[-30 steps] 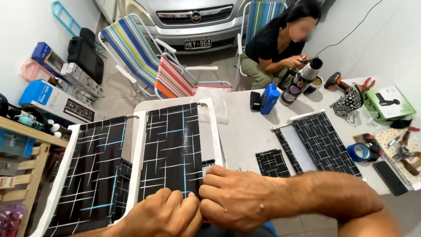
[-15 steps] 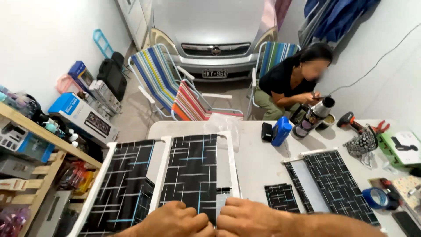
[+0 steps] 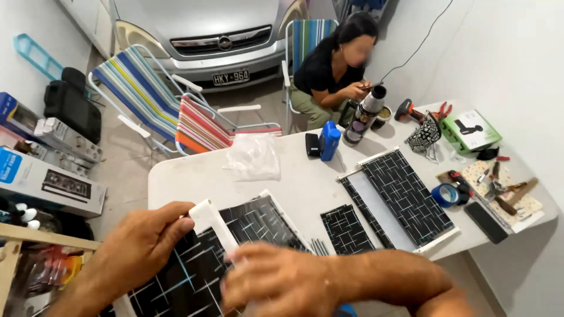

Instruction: Assemble a modular storage shelf by connecting panels and rods

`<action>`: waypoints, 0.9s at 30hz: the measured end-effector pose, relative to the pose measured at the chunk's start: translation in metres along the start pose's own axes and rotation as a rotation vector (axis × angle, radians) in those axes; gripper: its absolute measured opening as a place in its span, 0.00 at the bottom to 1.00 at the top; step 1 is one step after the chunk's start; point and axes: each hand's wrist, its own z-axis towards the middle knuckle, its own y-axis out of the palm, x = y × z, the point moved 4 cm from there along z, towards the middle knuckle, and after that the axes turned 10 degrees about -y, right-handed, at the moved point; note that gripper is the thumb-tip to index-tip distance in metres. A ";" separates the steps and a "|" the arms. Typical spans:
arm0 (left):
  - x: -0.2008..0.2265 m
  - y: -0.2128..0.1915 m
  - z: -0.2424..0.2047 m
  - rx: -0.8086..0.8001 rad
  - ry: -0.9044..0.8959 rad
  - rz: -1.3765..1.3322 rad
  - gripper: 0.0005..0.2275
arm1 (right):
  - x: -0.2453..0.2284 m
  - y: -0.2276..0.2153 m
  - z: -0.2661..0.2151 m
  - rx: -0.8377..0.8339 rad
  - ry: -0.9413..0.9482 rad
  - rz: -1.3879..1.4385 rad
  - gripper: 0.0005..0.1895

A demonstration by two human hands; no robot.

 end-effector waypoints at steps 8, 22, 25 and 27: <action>0.020 0.056 -0.043 0.312 0.484 0.452 0.07 | 0.050 -0.023 0.021 0.156 0.367 -0.120 0.26; 0.042 0.072 -0.085 0.538 0.772 0.585 0.16 | 0.016 -0.010 0.026 0.083 0.267 0.073 0.24; 0.021 0.084 -0.080 0.264 0.718 0.531 0.11 | 0.015 -0.005 0.025 0.093 0.179 0.138 0.21; 0.015 0.094 -0.076 0.210 0.719 0.519 0.12 | 0.019 0.003 0.015 0.067 0.154 0.140 0.20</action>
